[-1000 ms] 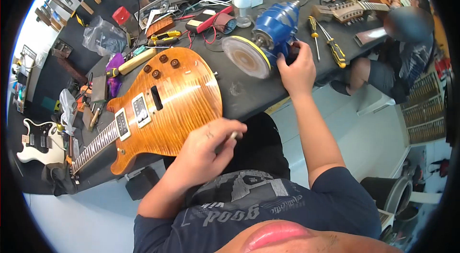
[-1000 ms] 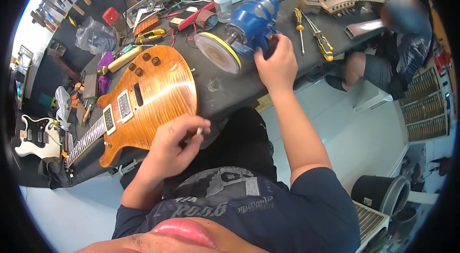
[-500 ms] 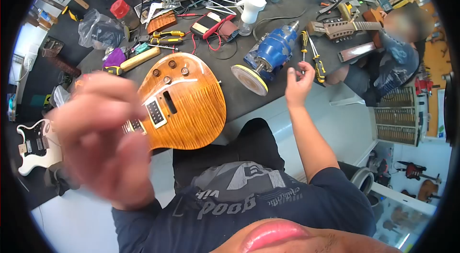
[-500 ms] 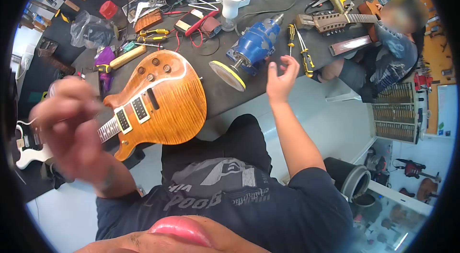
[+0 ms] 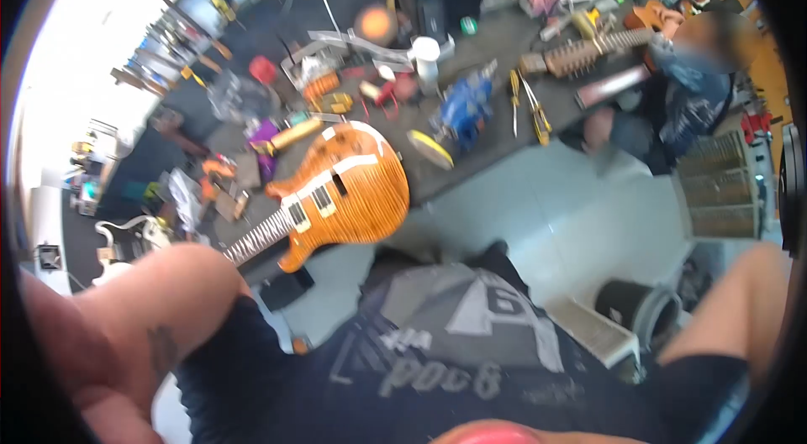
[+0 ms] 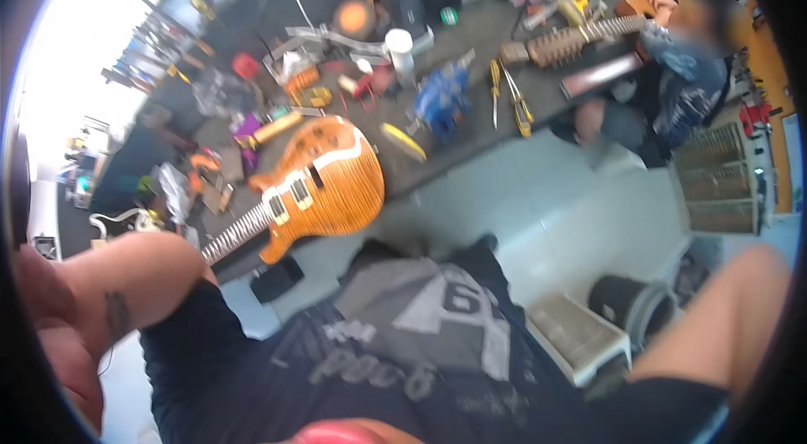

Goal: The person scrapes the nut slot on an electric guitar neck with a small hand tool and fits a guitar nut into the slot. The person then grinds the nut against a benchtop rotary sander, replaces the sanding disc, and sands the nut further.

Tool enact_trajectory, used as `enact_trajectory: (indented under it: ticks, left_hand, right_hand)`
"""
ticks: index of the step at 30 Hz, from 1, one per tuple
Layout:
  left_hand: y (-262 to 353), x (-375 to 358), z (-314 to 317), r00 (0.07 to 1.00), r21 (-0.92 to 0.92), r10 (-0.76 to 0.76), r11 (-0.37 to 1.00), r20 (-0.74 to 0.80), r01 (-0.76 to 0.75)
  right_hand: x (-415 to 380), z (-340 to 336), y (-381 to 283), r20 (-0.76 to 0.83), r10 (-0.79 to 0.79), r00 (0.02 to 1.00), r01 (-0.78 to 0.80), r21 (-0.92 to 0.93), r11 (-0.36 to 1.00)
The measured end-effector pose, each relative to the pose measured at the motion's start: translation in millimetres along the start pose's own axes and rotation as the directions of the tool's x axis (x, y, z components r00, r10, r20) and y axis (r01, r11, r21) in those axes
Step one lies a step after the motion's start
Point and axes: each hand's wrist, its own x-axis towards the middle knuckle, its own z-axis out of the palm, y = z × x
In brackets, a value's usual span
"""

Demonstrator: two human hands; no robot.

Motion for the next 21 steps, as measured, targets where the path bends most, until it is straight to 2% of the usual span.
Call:
enact_trajectory:
  ticks: [2,3,5,9,15,21]
  left_hand:
    - [26,19,16,0.998,0.073,0.065,0.995,0.004,-0.065]
    - [34,26,25,0.999,0.089,0.051,0.995,-0.001,-0.051]
    - [40,45,48,0.998,0.126,0.06,0.99,-0.025,-0.056]
    - [53,74,81,0.99,0.162,0.133,0.979,-0.048,-0.124]
    - [38,100,145,0.985,0.18,0.117,0.979,-0.124,-0.093]
    - [9,91,186,0.976,0.141,0.069,0.989,-0.206,-0.04]
  right_hand:
    - [-2,-31,-6,-0.049,-0.065,0.997,0.066,0.014,0.998]
    - [-6,-47,-5,-0.074,-0.065,0.995,0.067,0.023,0.997]
    - [-6,-79,2,-0.084,-0.056,0.995,0.057,0.006,0.998]
    - [-10,-132,11,-0.159,-0.143,0.977,0.134,-0.068,0.989]
    - [-12,-191,57,-0.153,-0.206,0.967,0.196,-0.08,0.977]
    - [-14,-209,98,-0.14,-0.278,0.95,0.268,-0.088,0.959]
